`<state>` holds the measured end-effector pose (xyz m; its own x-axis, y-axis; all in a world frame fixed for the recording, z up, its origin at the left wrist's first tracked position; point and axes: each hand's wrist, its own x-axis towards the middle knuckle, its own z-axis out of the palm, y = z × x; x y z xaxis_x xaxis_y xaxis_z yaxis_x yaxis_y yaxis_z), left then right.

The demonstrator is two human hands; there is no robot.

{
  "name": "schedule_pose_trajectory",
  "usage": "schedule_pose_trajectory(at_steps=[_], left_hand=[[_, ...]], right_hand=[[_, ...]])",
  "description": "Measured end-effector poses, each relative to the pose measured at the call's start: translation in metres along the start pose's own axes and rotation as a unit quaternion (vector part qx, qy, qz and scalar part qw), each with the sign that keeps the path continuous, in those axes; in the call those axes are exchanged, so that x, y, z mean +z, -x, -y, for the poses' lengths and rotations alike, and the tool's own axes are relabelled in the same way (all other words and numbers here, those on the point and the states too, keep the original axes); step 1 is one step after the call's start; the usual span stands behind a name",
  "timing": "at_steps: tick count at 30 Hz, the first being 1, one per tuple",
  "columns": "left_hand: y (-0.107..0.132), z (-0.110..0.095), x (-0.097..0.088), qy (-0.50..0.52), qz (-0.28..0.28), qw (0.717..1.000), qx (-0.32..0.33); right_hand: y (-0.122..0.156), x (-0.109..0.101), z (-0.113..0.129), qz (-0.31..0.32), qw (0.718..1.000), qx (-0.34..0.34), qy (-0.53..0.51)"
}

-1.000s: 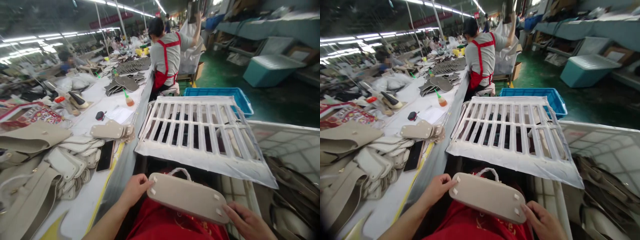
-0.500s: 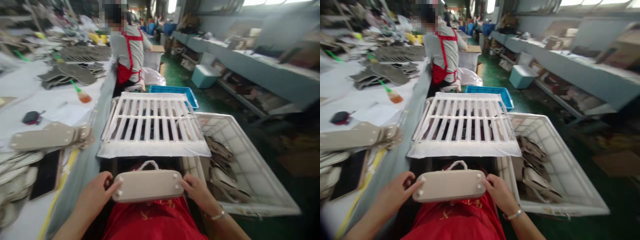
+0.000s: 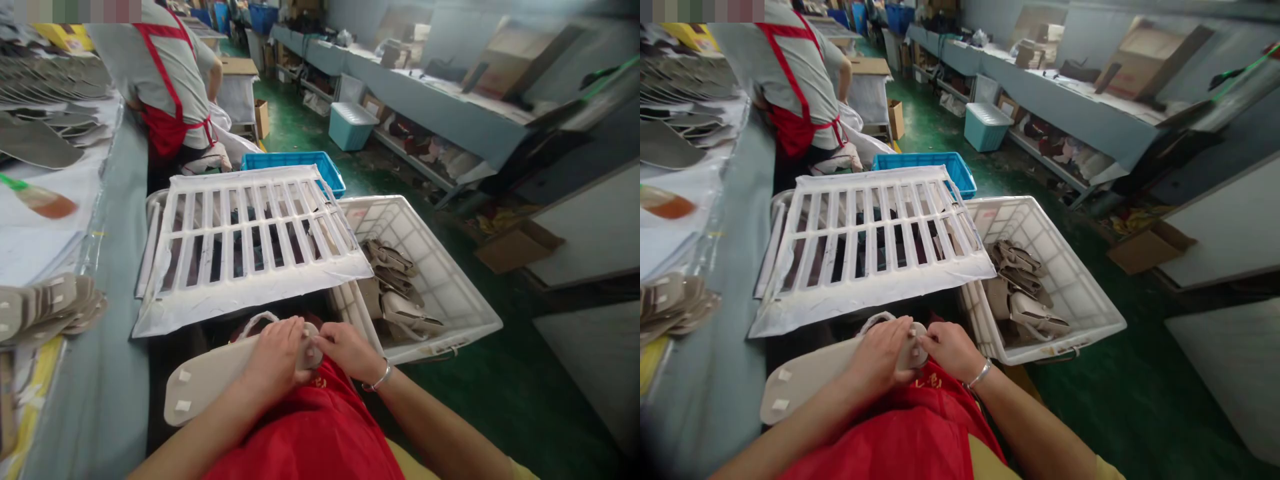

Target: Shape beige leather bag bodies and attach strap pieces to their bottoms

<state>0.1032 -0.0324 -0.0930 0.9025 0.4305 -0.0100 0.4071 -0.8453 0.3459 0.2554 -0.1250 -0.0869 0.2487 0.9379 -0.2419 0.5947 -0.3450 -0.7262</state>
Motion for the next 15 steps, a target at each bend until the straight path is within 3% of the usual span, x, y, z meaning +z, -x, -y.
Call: schedule_pose_trajectory(at_steps=[15], left_hand=[[-0.0061,-0.0052,-0.0043,0.010,0.032,0.999,-0.022]], right_hand=[[-0.0068,-0.0048,-0.0046,0.015,1.000,-0.003,0.007]])
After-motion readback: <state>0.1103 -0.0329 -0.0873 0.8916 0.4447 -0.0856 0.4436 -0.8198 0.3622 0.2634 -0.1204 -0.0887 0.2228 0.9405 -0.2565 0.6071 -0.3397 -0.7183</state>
